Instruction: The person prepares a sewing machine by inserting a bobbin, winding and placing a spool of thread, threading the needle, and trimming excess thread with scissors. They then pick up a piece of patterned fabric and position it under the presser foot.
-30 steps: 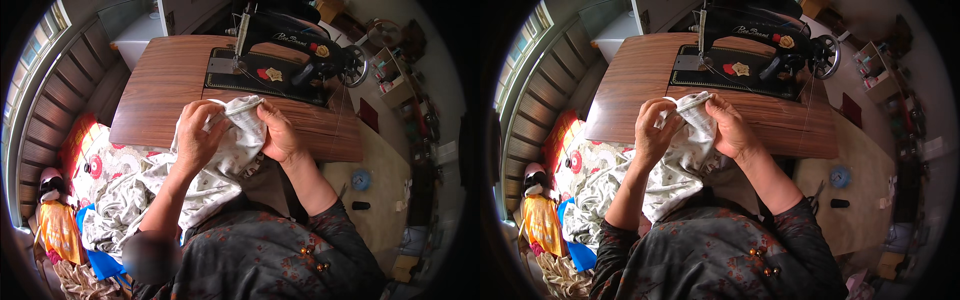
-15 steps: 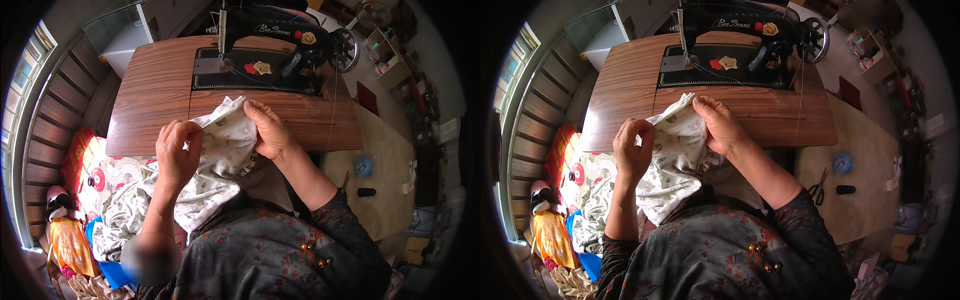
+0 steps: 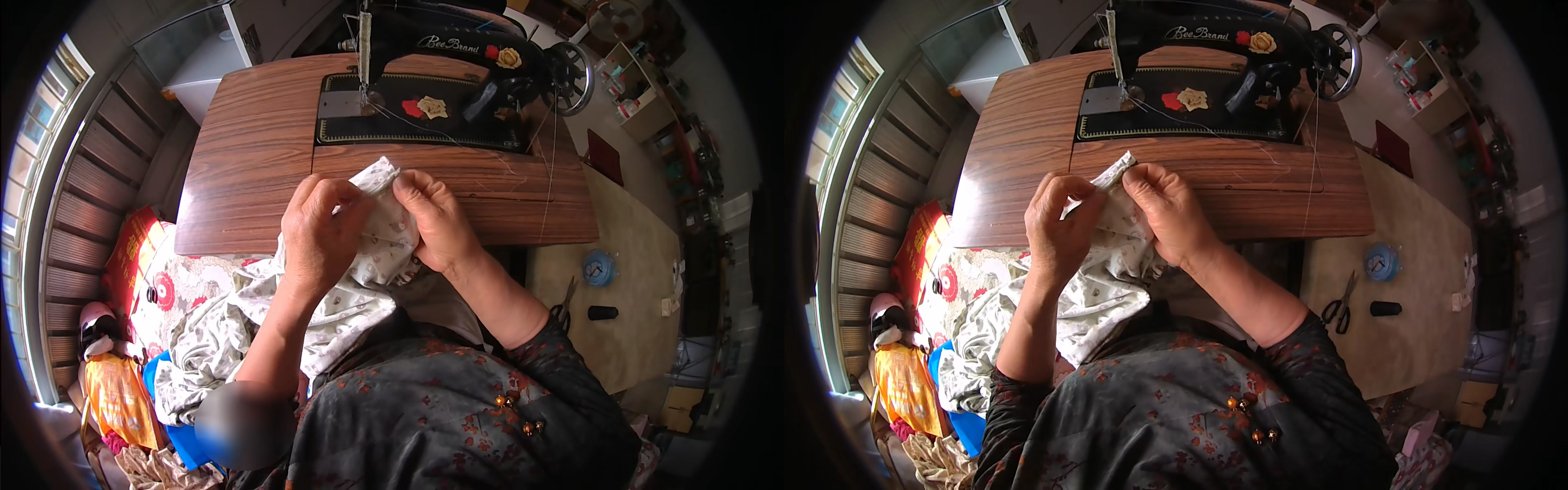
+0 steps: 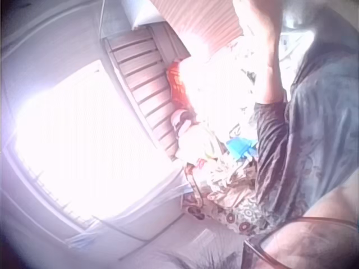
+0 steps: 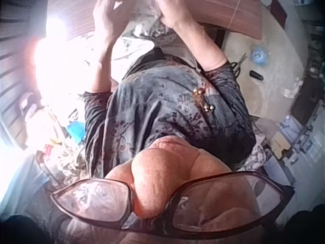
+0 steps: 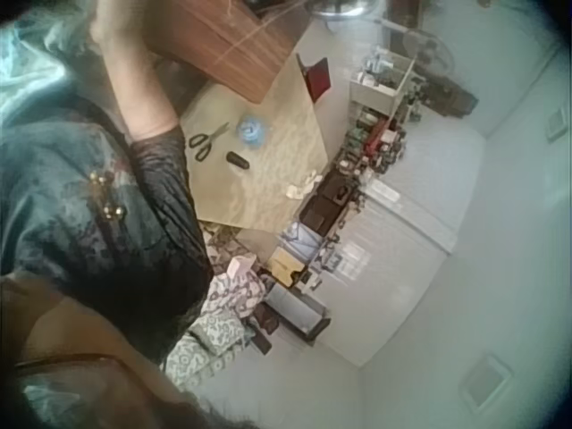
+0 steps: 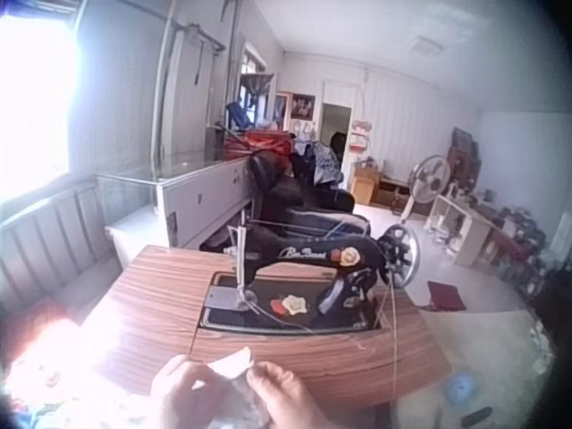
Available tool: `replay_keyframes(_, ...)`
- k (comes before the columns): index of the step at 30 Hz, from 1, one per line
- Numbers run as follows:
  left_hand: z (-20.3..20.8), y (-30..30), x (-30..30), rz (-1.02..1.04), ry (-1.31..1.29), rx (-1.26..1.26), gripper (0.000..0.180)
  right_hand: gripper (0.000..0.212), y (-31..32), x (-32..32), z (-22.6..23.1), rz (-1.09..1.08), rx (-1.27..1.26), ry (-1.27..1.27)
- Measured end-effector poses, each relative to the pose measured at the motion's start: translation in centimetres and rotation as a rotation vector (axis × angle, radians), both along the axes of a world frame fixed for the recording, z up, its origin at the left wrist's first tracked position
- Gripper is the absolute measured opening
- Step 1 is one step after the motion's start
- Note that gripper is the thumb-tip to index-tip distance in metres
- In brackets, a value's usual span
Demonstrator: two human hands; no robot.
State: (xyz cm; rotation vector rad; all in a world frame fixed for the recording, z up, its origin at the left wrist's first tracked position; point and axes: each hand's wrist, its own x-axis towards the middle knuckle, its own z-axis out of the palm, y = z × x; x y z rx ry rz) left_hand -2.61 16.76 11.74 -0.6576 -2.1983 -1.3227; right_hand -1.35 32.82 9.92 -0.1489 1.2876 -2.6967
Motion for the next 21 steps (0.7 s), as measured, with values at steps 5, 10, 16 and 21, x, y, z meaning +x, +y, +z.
replay_keyframes(5,0.3,0.5,0.2,-0.015,-0.069,0.048,0.012,0.007,-0.1,0.5,0.8,-0.008,0.028,-0.002)
replay_keyframes(10,-0.2,0.4,0.5,-0.043,-0.154,0.1,0.011,0.008,-0.1,0.1,0.5,-0.036,0.097,0.029)
replay_keyframes(16,-0.8,-1.1,1.0,-0.249,-0.38,0.217,0.013,0.007,0.4,0.1,0.8,-0.009,0.12,0.046)
replay_keyframes(21,1.9,-2.0,-1.7,-0.43,-0.28,0.214,0.036,0.008,-0.2,0.5,1.2,0.101,0.069,0.036)
